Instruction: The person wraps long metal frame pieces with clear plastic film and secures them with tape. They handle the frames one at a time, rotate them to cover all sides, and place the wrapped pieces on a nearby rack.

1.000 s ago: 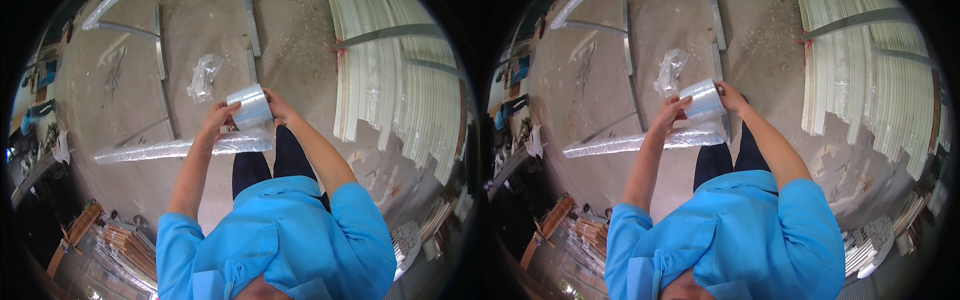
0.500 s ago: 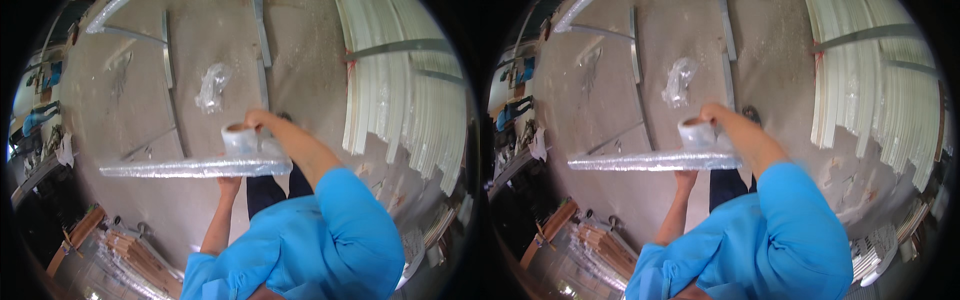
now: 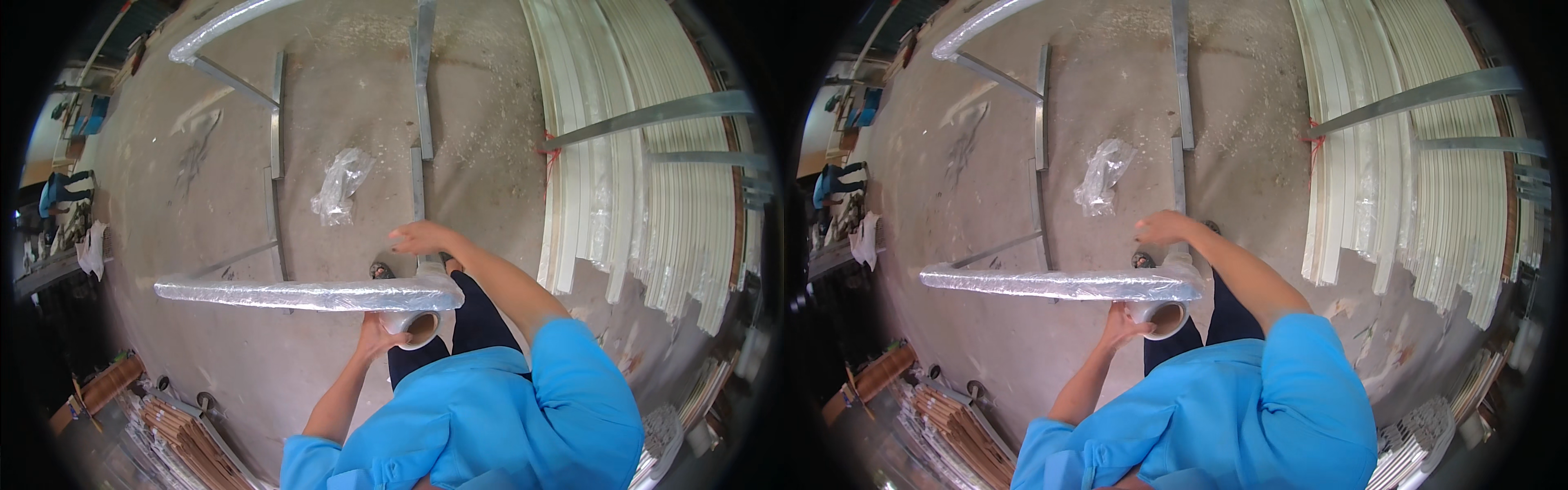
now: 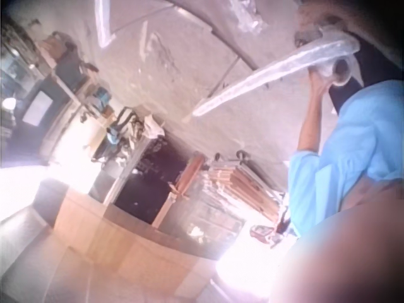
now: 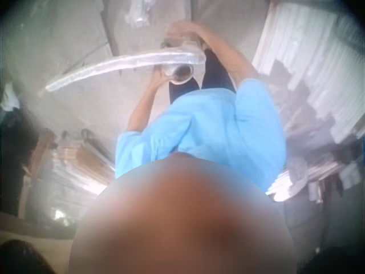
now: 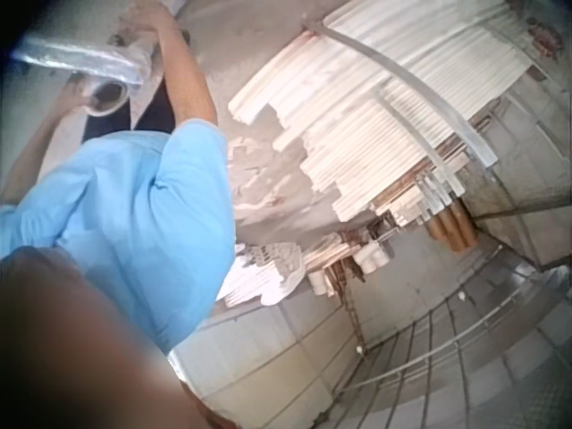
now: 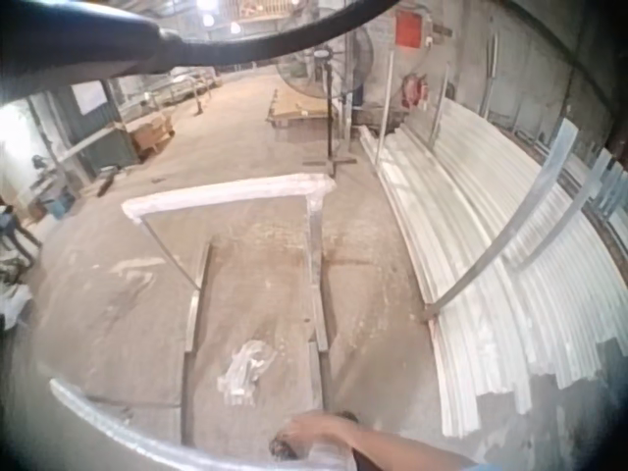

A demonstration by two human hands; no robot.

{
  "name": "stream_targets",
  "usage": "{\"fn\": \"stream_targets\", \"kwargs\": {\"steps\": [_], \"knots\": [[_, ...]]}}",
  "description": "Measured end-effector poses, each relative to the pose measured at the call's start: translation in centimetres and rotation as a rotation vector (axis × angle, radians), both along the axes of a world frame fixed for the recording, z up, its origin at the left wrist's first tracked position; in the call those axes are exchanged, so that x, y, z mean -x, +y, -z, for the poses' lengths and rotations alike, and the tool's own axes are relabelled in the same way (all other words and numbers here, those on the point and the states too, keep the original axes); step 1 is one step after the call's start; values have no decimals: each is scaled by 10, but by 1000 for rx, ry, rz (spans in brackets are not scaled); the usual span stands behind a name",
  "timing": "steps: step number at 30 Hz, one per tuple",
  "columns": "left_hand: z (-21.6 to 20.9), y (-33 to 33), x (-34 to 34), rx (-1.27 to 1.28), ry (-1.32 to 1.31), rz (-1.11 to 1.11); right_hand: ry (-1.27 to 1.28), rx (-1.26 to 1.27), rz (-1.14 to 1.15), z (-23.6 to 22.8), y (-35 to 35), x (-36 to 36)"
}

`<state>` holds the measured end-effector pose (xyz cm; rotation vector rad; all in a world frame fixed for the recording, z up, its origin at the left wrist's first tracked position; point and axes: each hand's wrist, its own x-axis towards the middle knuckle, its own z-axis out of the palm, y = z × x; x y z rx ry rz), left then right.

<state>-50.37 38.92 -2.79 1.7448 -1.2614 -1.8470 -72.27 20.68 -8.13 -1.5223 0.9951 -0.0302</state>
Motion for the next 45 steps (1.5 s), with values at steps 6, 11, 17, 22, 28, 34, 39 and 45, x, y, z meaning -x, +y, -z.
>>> {"fn": "stream_targets", "kwargs": {"steps": [6,11,17,22,28,34,39,45], "knots": [[-28,24,35,-358,182,-327,-126,-115,442,-84,72,93],[-39,45,74,-481,370,-492,-77,-62,580,-112,156,121],[-20,74,110,-412,627,-698,-175,-935,864,-45,202,111],[4,93,147,-374,944,-836,-489,-1184,725,19,197,115],[-10,82,162,-385,592,-725,-746,-1155,790,19,182,132],[1,72,148,-262,260,-592,-316,-780,415,-15,167,128],[-10,80,142,-137,303,-579,-446,-741,491,-94,181,140],[-71,68,140,-328,686,-699,-606,-581,330,-156,138,140]]}}
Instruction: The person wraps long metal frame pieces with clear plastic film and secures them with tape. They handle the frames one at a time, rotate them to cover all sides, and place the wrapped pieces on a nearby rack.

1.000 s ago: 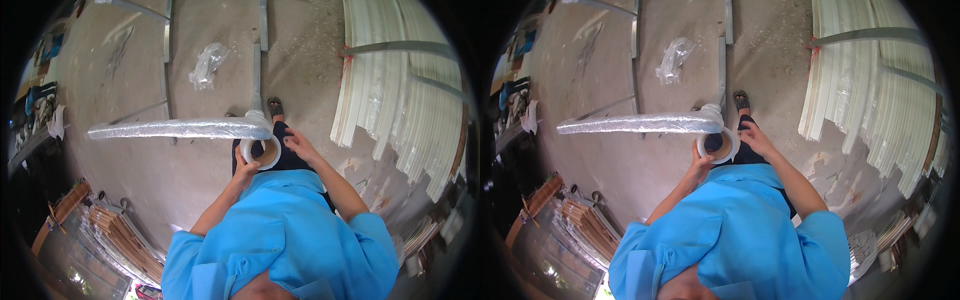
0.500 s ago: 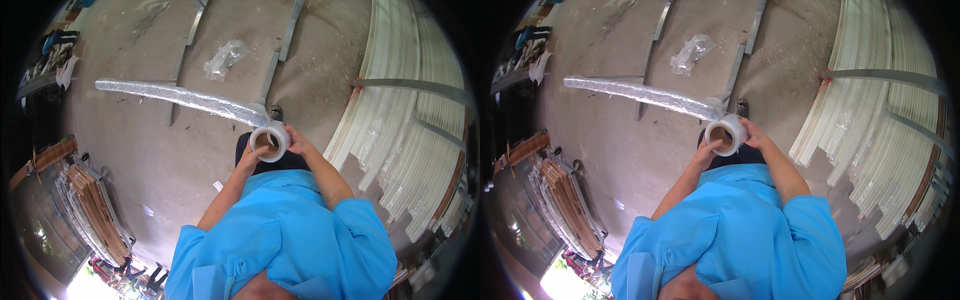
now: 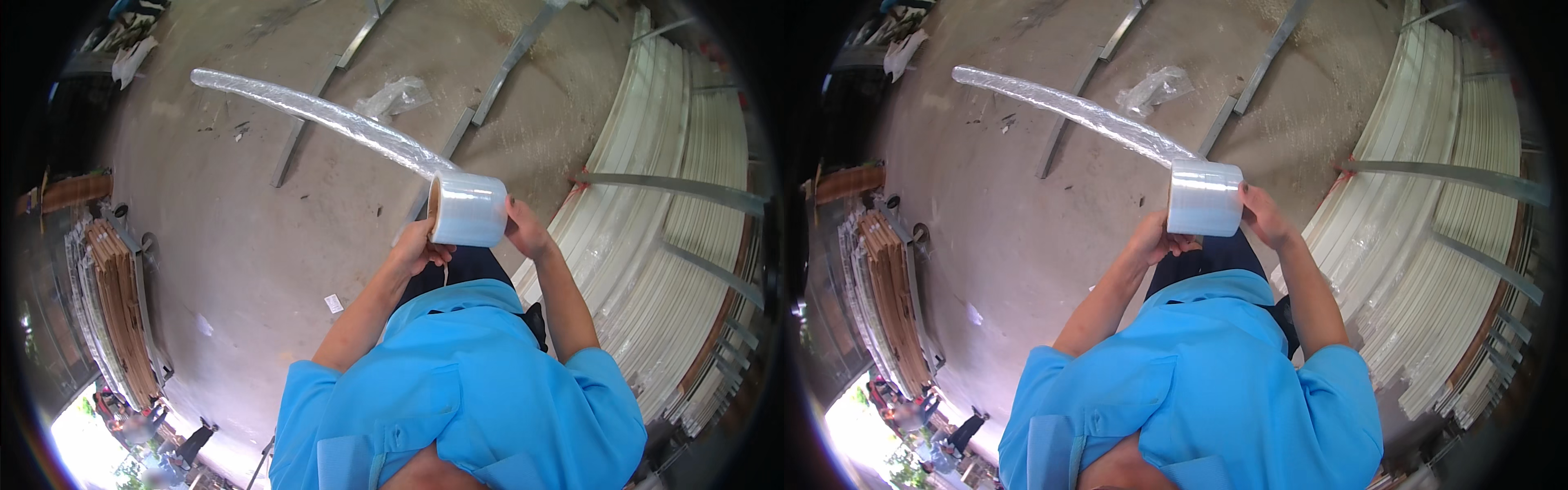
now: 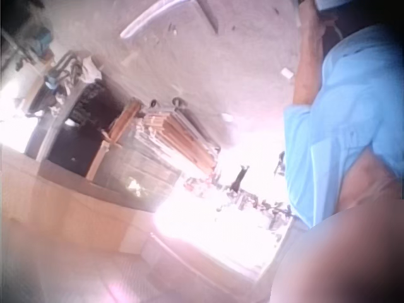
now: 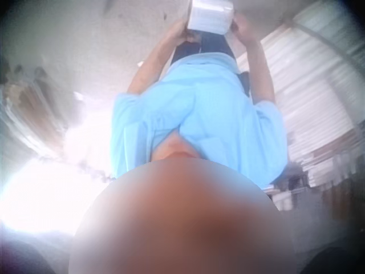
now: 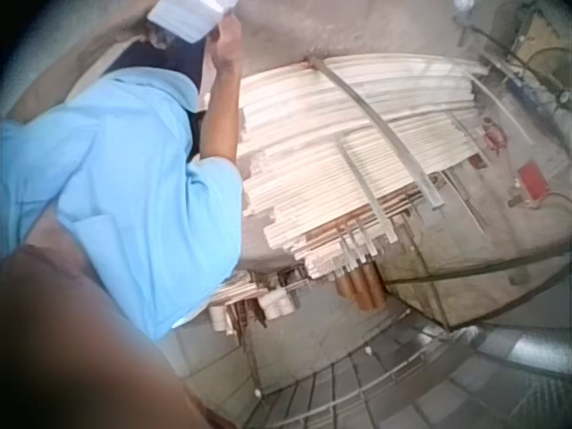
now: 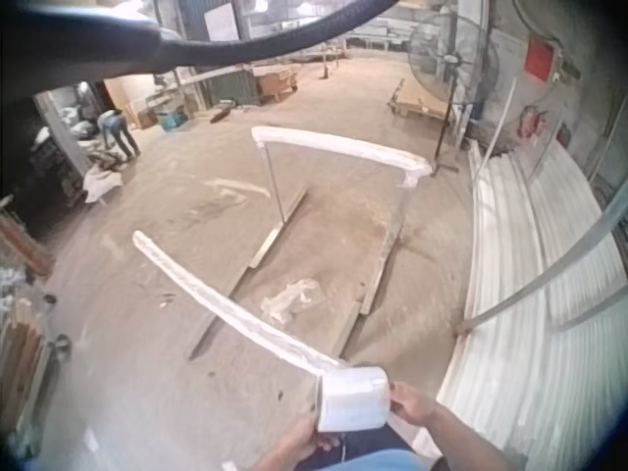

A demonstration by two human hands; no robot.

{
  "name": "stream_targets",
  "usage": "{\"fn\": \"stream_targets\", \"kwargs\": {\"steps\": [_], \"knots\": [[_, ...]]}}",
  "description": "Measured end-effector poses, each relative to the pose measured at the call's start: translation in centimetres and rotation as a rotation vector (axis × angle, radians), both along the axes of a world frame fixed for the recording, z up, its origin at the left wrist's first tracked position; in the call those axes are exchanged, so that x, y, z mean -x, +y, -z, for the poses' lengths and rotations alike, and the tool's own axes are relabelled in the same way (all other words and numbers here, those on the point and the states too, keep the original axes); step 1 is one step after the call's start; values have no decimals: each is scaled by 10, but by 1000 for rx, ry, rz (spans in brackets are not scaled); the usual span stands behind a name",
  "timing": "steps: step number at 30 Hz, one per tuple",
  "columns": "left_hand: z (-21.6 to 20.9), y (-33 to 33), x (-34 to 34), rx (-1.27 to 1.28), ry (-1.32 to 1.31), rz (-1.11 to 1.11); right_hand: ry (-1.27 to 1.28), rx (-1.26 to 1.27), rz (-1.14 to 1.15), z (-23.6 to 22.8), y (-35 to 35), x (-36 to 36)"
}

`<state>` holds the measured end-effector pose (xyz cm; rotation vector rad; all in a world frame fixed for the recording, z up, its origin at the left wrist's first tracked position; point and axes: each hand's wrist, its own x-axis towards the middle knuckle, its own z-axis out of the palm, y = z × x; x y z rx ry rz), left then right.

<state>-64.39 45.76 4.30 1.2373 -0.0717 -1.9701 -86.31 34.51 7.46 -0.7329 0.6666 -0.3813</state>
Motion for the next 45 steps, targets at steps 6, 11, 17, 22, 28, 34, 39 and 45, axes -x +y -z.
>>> {"fn": "stream_targets", "kwargs": {"steps": [6,11,17,22,28,34,39,45], "knots": [[-22,-18,-8,-163,127,1,521,1045,-182,-44,-71,2],[-53,-37,-14,-78,313,-51,319,1730,-56,-38,-86,-25],[-52,-50,-40,97,-183,-21,157,508,102,70,-151,-51],[16,-37,-32,167,-934,139,109,-30,132,149,-148,-70],[98,-60,-33,477,-1325,228,419,-234,-235,193,-132,-87],[131,-73,-49,521,-1486,463,535,-232,-673,232,-168,-125],[130,-59,-58,367,-1568,404,581,-184,-314,210,-161,-135],[136,-56,-55,267,-1416,322,544,-138,-480,185,-142,-122]]}}
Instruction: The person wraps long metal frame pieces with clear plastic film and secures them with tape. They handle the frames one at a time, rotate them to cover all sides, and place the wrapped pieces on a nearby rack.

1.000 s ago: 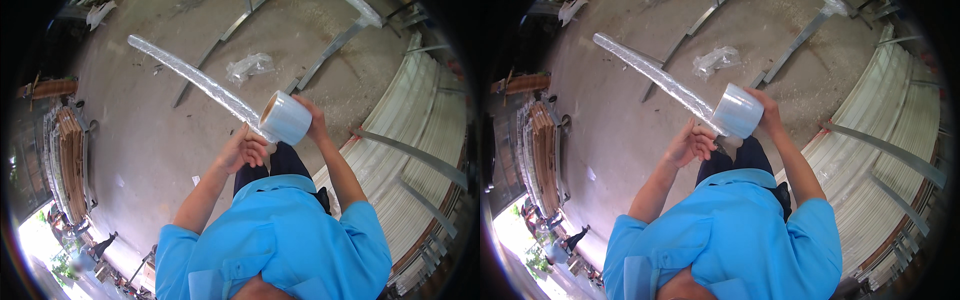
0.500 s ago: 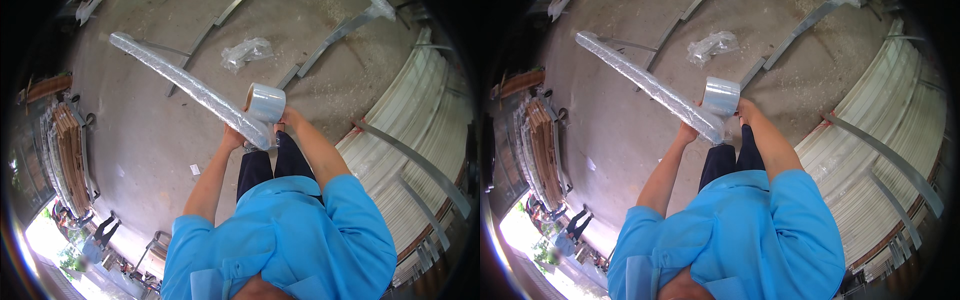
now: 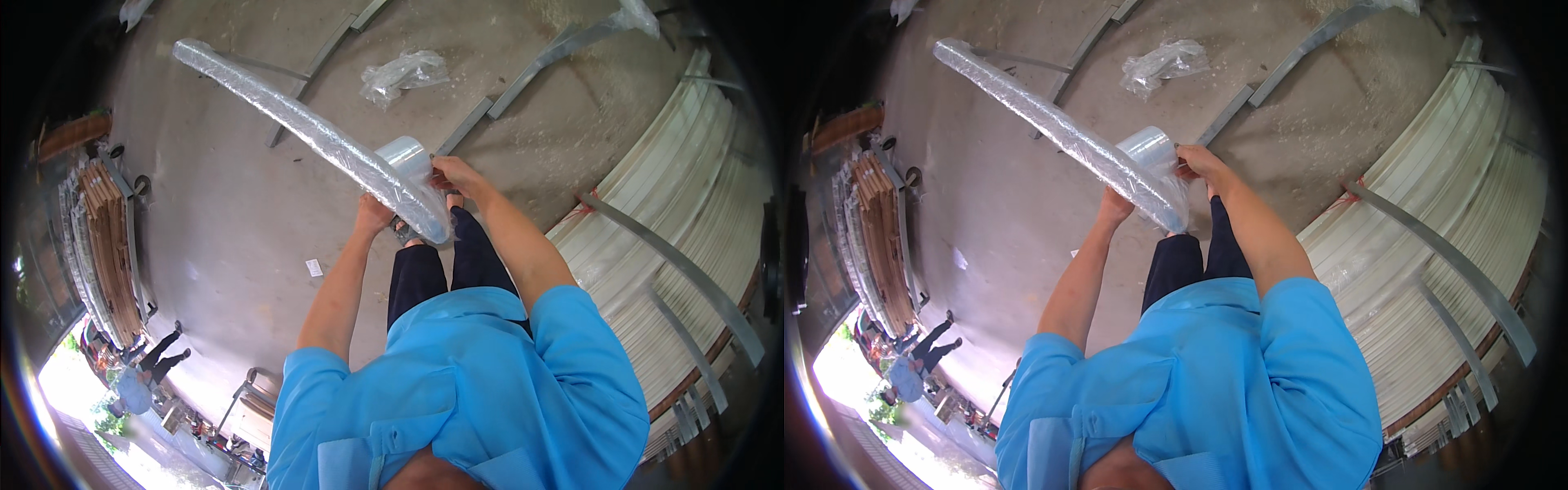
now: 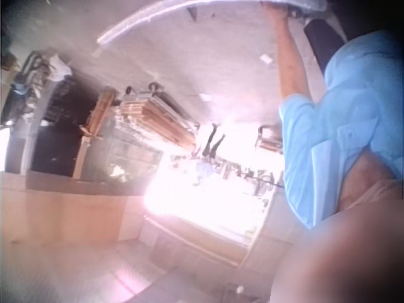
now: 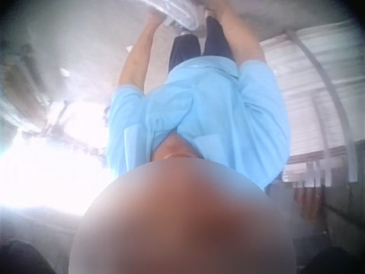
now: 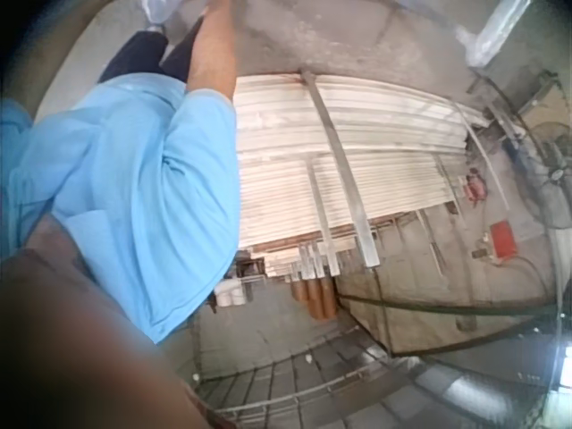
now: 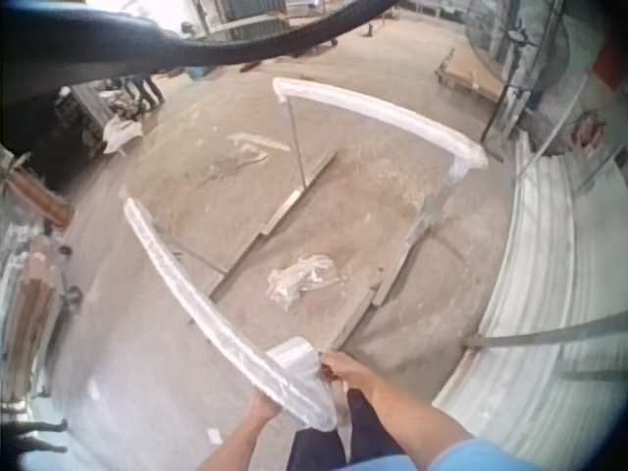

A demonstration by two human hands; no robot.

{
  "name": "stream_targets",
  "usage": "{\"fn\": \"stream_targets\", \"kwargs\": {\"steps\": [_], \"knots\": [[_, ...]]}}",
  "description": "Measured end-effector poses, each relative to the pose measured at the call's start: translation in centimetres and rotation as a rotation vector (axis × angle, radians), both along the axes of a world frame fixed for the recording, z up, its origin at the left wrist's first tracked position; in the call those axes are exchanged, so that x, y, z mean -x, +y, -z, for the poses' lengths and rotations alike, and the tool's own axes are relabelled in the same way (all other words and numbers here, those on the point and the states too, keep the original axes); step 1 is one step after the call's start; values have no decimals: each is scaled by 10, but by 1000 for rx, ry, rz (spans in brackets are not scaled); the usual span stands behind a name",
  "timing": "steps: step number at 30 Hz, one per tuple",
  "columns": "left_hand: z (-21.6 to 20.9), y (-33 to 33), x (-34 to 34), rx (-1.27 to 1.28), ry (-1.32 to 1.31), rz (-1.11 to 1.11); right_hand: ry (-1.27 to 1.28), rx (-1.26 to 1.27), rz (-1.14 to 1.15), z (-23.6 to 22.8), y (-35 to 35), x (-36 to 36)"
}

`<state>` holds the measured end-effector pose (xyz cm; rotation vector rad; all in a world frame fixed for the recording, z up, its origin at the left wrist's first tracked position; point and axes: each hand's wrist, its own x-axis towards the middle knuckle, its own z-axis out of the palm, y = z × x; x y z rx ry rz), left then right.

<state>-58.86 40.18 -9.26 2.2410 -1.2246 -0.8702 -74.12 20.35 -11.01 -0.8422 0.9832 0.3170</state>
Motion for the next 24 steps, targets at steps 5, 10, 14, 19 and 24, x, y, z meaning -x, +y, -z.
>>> {"fn": "stream_targets", "kwargs": {"steps": [5,10,14,19,24], "knots": [[2,0,5,82,74,-194,-103,903,-4,-71,13,-12],[-15,6,3,108,83,-188,-323,1392,-235,-153,69,4],[-29,5,2,63,120,-199,-273,1283,-312,-162,82,2],[-20,-4,-9,65,80,-94,-224,1277,-402,-157,78,3],[0,1,-5,120,116,-116,-170,1309,-401,-156,87,5]]}}
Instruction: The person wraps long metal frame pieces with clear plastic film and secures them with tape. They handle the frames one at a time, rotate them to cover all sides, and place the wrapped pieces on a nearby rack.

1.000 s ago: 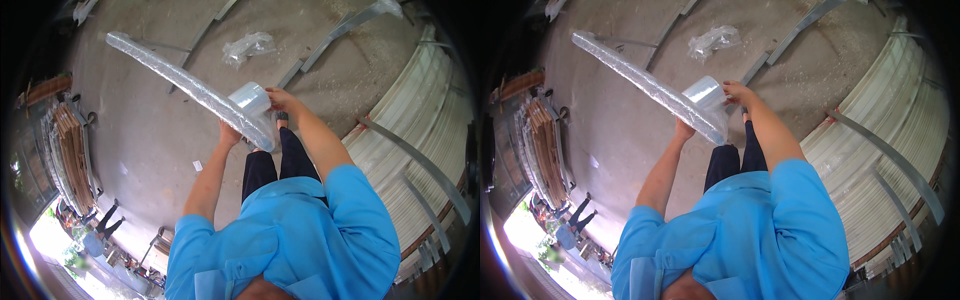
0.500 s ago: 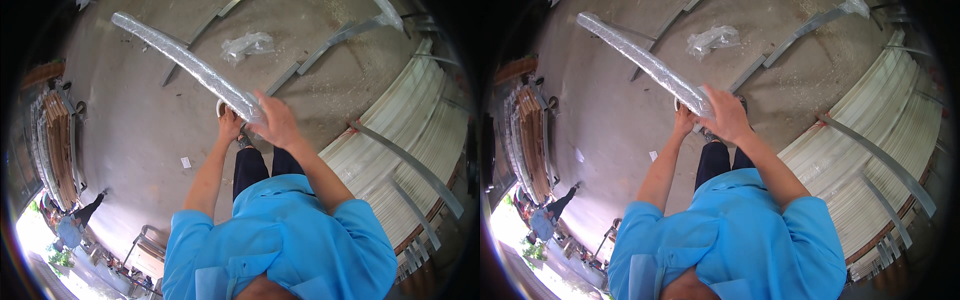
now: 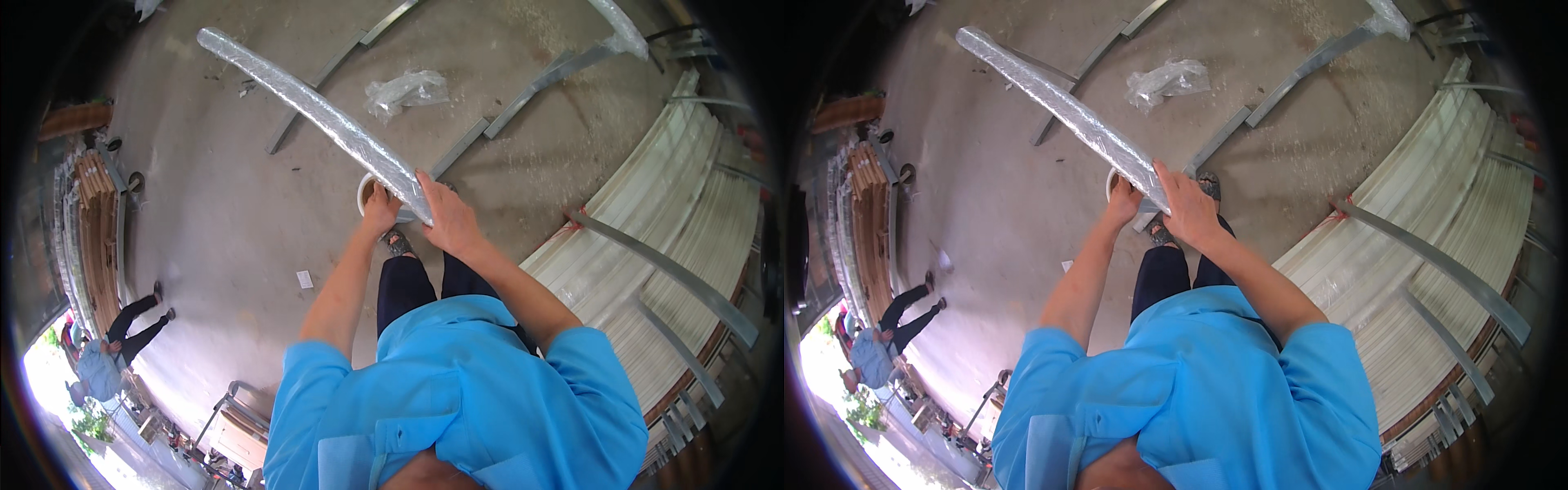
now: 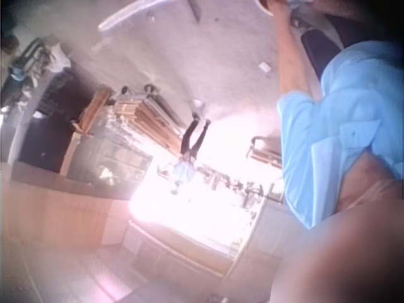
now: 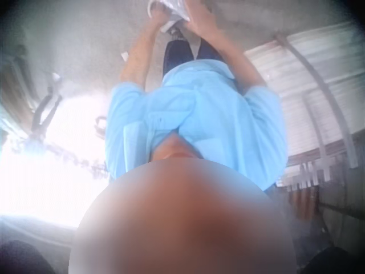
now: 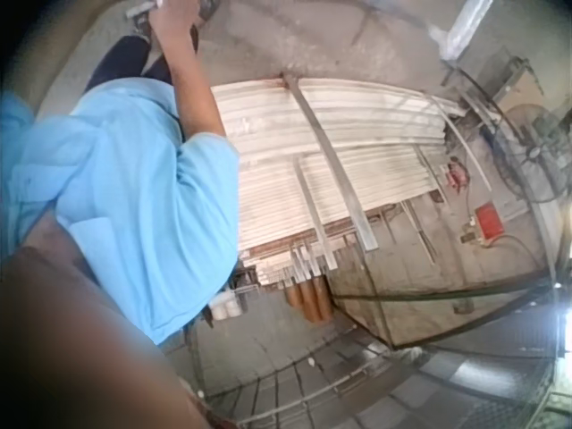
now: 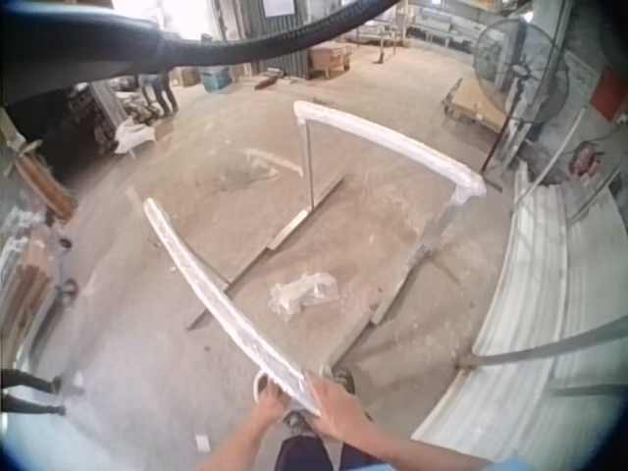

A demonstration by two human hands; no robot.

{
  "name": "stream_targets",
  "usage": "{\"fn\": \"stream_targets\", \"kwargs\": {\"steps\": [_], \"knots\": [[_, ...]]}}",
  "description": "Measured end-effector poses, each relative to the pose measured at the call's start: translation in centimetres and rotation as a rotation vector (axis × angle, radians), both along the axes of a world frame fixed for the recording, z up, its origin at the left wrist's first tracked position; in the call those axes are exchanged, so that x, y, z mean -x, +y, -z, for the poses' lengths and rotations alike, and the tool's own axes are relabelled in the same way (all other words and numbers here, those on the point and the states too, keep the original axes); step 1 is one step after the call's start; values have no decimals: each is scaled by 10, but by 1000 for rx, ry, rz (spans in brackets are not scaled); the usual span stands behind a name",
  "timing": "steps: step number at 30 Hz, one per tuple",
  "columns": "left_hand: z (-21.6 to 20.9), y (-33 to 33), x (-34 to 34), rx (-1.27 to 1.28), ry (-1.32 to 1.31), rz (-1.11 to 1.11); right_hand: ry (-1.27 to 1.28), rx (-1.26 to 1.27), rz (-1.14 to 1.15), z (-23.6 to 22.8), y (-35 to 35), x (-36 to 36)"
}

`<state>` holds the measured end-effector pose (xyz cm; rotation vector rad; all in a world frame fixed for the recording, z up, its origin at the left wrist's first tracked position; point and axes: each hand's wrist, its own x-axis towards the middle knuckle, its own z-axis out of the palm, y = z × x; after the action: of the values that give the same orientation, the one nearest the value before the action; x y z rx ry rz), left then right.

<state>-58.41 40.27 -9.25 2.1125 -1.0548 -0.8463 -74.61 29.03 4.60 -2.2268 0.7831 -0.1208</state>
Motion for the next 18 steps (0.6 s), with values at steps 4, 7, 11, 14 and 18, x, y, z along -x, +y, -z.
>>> {"fn": "stream_targets", "kwargs": {"steps": [4,7,11,14,18], "knots": [[-7,-1,11,-43,-4,8,-27,19,33,6,3,-4],[-31,-6,14,-86,-172,106,-43,22,29,7,1,-4],[-68,-7,25,-432,-61,-45,-60,23,31,2,1,-3],[-81,-1,47,-427,-62,-179,-54,-18,35,1,1,-3],[-78,8,82,-340,-54,-330,-225,-73,-77,14,-9,10]]}}
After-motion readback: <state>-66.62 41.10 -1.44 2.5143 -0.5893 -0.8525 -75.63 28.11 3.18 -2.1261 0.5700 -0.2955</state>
